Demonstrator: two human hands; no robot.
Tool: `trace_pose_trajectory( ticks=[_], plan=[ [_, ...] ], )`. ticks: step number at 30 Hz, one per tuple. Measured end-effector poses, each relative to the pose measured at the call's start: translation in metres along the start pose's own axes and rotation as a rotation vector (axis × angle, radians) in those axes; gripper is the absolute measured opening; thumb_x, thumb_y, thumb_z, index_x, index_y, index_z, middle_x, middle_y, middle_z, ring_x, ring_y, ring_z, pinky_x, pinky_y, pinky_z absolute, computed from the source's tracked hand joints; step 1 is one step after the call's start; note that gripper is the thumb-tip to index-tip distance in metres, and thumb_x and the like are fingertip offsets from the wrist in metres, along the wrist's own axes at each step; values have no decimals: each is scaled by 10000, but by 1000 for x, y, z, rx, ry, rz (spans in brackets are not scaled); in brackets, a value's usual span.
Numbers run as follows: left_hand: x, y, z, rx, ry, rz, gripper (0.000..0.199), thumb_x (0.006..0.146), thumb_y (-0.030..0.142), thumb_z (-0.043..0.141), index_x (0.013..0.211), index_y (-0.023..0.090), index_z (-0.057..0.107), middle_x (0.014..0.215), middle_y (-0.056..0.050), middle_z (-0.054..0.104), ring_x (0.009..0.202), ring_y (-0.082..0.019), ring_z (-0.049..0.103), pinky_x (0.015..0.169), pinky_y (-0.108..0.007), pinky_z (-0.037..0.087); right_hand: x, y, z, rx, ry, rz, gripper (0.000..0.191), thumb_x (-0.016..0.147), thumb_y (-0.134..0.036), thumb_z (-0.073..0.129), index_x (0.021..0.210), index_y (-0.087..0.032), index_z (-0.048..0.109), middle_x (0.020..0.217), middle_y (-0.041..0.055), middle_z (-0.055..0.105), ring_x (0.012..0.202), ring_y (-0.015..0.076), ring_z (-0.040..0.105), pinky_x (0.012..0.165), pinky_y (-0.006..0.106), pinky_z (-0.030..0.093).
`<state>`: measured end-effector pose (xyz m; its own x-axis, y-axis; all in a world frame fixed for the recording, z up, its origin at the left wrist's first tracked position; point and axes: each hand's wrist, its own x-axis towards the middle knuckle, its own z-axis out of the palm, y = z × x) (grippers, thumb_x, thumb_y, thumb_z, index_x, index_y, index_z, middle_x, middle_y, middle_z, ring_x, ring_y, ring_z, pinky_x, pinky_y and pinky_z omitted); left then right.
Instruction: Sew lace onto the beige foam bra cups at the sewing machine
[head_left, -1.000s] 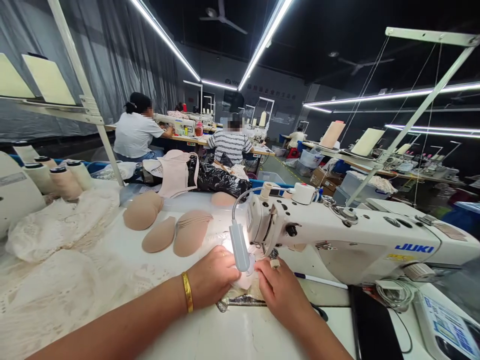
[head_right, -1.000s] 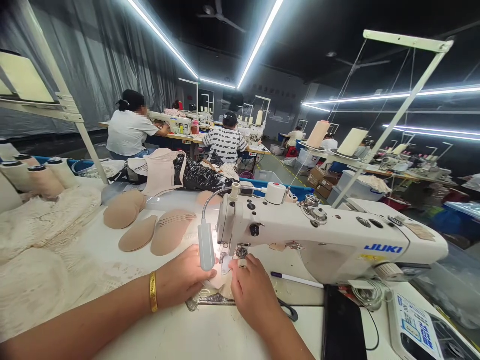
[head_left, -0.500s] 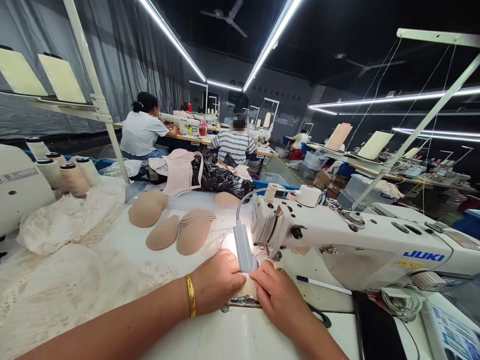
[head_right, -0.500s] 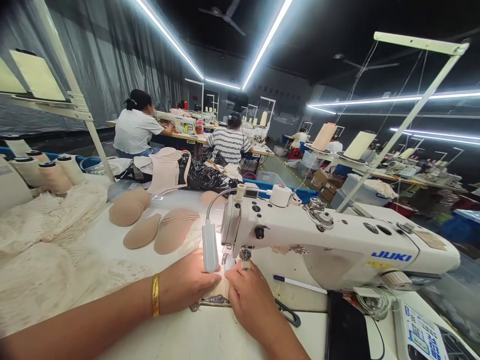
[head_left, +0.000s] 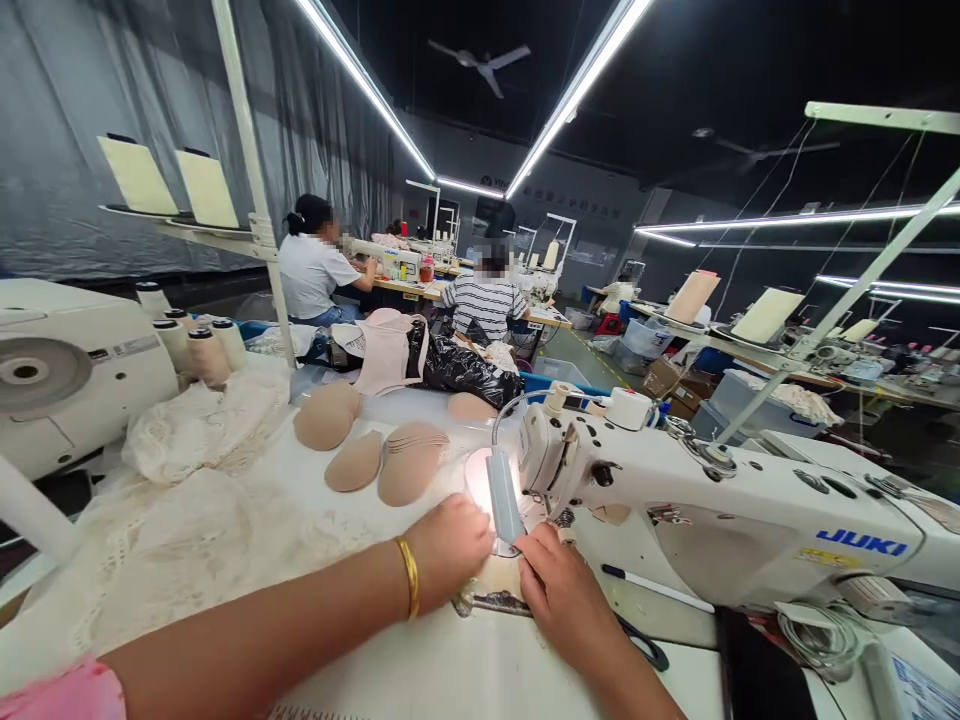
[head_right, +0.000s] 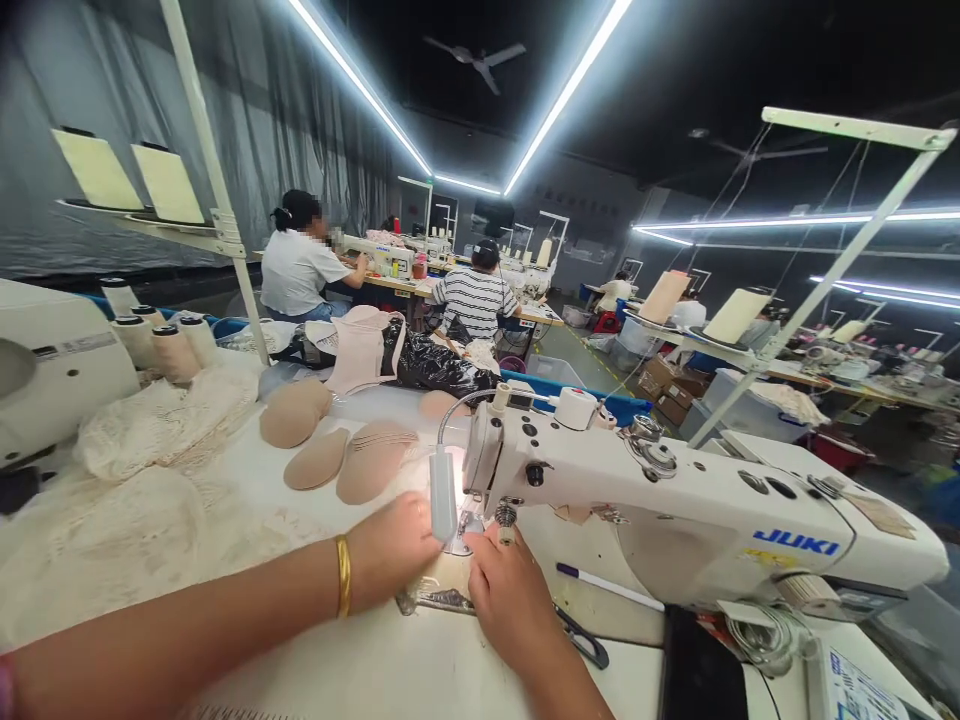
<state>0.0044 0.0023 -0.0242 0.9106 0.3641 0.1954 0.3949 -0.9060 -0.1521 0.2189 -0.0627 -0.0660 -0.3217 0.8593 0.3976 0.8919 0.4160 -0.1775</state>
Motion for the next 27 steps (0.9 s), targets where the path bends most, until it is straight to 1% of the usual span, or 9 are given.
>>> trace_pose_trajectory(
  ticks=[6, 8, 10, 13, 16, 19, 22, 24, 27],
  plan=[
    [-73, 60, -12, -50, -18, 15, 154, 946, 320, 659, 860, 198, 622, 873, -18, 701, 823, -199, 667, 770, -364, 478, -11, 15, 17, 13, 173, -135, 254, 1039, -231, 417, 1171, -259, 633, 994, 65, 708, 823, 243, 703, 684, 361, 569],
    [-102, 53, -20, -113, 18, -99, 142, 910, 257, 658, 1040, 203, 637, 1079, -45, 735, 990, -217, 675, 905, -373, 482, -13, 19, 23, 32, 211, -173, 244, 1040, -253, 433, 1175, -270, 636, 973, 52, 707, 766, 225, 703, 644, 343, 557],
    [-130, 32, -31, -135, 90, -264, 462, 836, 169, 656, 1289, 193, 573, 1369, -104, 652, 1235, -268, 598, 1065, -425, 426, -13, 20, 27, 55, 230, -191, 245, 1036, -245, 433, 1156, -274, 644, 941, 43, 700, 747, 216, 702, 634, 334, 551],
    [-154, -5, -42, -47, 72, -454, 526, 782, 5, 580, 1267, 203, 616, 1399, -130, 630, 1318, -322, 540, 1083, -502, 397, -10, 15, 23, 91, 233, -179, 247, 1016, -213, 442, 1114, -274, 660, 882, 38, 682, 742, 224, 689, 631, 339, 552],
    [-153, -23, -50, -45, -16, -487, 192, 893, 56, 539, 811, 186, 655, 892, -70, 734, 901, -259, 673, 922, -459, 461, -9, -3, 10, 199, 165, -166, 232, 1003, -193, 463, 1037, -284, 674, 855, 38, 671, 767, 233, 671, 648, 346, 565],
    [-134, -13, -66, -130, 67, -487, 248, 987, 176, 477, 778, 188, 610, 770, -37, 689, 734, -210, 625, 775, -377, 457, -13, -38, -6, 389, 15, -148, 202, 1004, -248, 540, 1128, -324, 680, 1017, 56, 704, 928, 249, 687, 775, 369, 595],
    [-110, 10, -88, -356, 208, -616, 236, 976, 276, 447, 786, 204, 565, 727, -21, 644, 690, -204, 587, 657, -330, 406, -20, -81, -17, 649, -50, -55, 739, 864, -443, 789, 1517, -340, 459, 1450, 126, 579, 1263, 328, 609, 980, 439, 560],
    [-99, 20, -101, -640, 204, -742, 222, 928, 356, 463, 765, 215, 518, 654, 6, 576, 606, -185, 544, 582, -304, 376, -19, -104, -20, 879, -92, 37, 962, 785, -553, 844, 1584, -332, 355, 1562, 144, 473, 1355, 355, 540, 1029, 453, 525],
    [-93, 21, -109, -1241, -33, -841, 268, 804, 482, 530, 755, 221, 497, 580, 39, 514, 497, -151, 489, 506, -273, 378, -10, -121, -24, 1273, -82, 303, 601, 928, -588, 679, 1428, -314, 488, 1257, 92, 671, 1134, 275, 650, 965, 400, 522]
  ],
)
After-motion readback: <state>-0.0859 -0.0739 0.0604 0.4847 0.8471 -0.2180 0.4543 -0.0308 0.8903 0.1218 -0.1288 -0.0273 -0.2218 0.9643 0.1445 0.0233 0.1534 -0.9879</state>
